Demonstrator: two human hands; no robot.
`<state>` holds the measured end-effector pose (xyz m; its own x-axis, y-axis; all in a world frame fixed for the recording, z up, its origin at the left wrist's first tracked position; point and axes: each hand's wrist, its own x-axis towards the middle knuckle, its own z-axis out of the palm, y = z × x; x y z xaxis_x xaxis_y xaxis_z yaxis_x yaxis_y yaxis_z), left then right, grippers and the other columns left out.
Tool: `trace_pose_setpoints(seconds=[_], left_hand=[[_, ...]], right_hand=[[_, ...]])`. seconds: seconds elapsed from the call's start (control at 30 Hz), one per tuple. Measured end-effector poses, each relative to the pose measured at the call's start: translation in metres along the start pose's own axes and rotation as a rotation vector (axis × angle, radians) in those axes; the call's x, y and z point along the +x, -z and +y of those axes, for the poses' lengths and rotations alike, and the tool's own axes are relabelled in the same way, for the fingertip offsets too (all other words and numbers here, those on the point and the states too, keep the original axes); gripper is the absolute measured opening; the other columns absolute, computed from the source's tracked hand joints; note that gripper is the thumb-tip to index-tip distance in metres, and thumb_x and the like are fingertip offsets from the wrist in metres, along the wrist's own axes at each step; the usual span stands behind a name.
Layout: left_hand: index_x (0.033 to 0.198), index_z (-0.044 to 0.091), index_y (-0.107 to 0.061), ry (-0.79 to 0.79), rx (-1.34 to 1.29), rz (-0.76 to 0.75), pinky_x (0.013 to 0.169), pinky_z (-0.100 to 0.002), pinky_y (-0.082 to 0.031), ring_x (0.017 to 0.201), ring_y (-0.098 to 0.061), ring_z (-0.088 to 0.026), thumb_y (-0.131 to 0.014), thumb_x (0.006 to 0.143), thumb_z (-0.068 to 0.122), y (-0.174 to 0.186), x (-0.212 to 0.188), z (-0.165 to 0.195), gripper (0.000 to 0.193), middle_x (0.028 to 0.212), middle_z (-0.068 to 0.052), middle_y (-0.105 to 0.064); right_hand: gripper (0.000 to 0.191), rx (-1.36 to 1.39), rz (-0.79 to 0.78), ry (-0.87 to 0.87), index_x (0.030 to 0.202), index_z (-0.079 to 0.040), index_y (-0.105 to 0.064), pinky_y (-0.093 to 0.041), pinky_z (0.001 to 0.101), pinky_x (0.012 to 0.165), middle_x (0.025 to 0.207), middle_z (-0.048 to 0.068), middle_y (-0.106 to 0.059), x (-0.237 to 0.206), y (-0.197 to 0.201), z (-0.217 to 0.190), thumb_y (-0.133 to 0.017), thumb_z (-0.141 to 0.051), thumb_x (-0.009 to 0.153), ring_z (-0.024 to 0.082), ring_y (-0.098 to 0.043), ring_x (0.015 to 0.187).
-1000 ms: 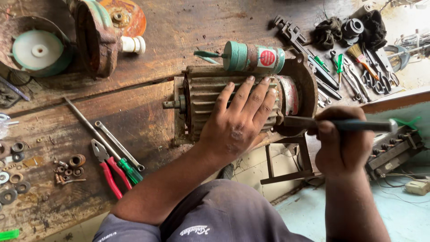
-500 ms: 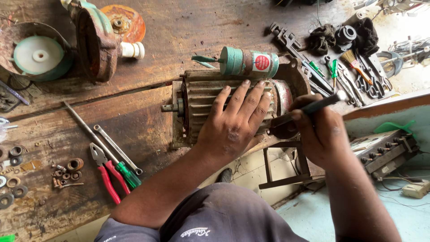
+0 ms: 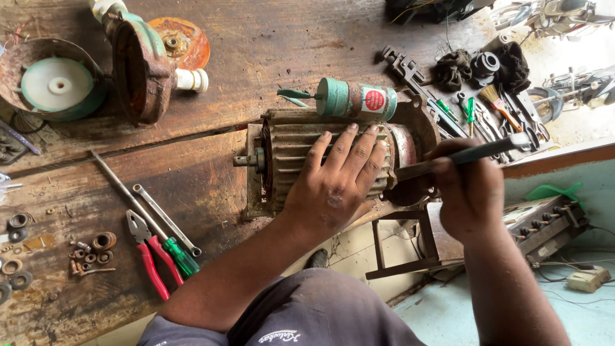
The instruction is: The person works on an old electric motor on a cluttered workbench, prying at the motor housing with a hand tool, repositioning the motor, and using a hammer and wrench to loosen and remove parts from the motor body. The clip starts and ends mid-repair.
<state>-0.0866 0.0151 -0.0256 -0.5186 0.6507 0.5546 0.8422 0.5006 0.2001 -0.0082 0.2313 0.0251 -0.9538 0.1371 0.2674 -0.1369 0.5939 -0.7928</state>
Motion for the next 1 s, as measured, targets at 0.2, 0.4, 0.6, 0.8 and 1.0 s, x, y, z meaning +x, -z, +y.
trace_pose_setpoints(seconds=[0.2,0.4,0.6,0.8,1.0], left_hand=[[0.147,0.006,-0.050,0.002,-0.003,-0.014,0.114,-0.056,-0.036,0.141,-0.047,-0.034,-0.083,0.071,0.059,-0.001,0.000,0.000,0.098,0.154,-0.017,-0.049],[0.147,0.006,-0.050,0.000,0.017,-0.014,0.114,-0.056,-0.036,0.141,-0.047,-0.034,-0.083,0.072,0.059,-0.001,0.001,0.000,0.098,0.153,-0.016,-0.050],[0.148,0.006,-0.050,0.004,0.026,-0.017,0.115,-0.055,-0.036,0.142,-0.046,-0.033,-0.082,0.073,0.059,0.001,0.000,0.001,0.097,0.154,-0.015,-0.048],[0.148,0.007,-0.051,0.002,0.060,-0.016,0.115,-0.054,-0.035,0.142,-0.046,-0.032,-0.080,0.074,0.061,0.001,-0.001,0.002,0.096,0.155,-0.014,-0.048],[0.148,0.007,-0.051,-0.001,0.082,-0.003,0.116,-0.054,-0.034,0.141,-0.047,-0.032,-0.078,0.076,0.064,0.000,0.000,0.001,0.096,0.154,-0.015,-0.049]], right_hand=[[0.017,0.005,0.014,-0.015,0.117,0.002,-0.058,-0.056,0.0278,0.070,0.090,0.007,-0.069,-0.003,-0.005,-0.003,-0.058,-0.012,0.108,0.014,-0.068,0.077],[0.013,-0.007,0.027,0.043,0.115,0.001,-0.056,-0.057,0.0289,0.072,0.093,0.008,-0.070,-0.009,-0.008,-0.008,-0.057,-0.009,0.107,0.015,-0.070,0.081],[0.013,-0.231,0.046,0.225,0.117,0.000,-0.055,-0.057,0.0319,0.076,0.094,0.012,-0.068,-0.020,-0.010,-0.001,-0.058,-0.006,0.107,0.019,-0.070,0.080],[0.016,-0.213,0.167,0.313,0.119,-0.001,-0.054,-0.055,0.0291,0.062,0.092,0.014,-0.068,-0.039,-0.020,0.018,-0.059,-0.004,0.104,0.021,-0.067,0.072],[0.018,-0.169,0.252,0.380,0.122,-0.001,-0.053,-0.055,0.0298,0.068,0.094,0.013,-0.067,-0.053,-0.027,0.028,-0.059,-0.006,0.106,0.019,-0.066,0.071]])
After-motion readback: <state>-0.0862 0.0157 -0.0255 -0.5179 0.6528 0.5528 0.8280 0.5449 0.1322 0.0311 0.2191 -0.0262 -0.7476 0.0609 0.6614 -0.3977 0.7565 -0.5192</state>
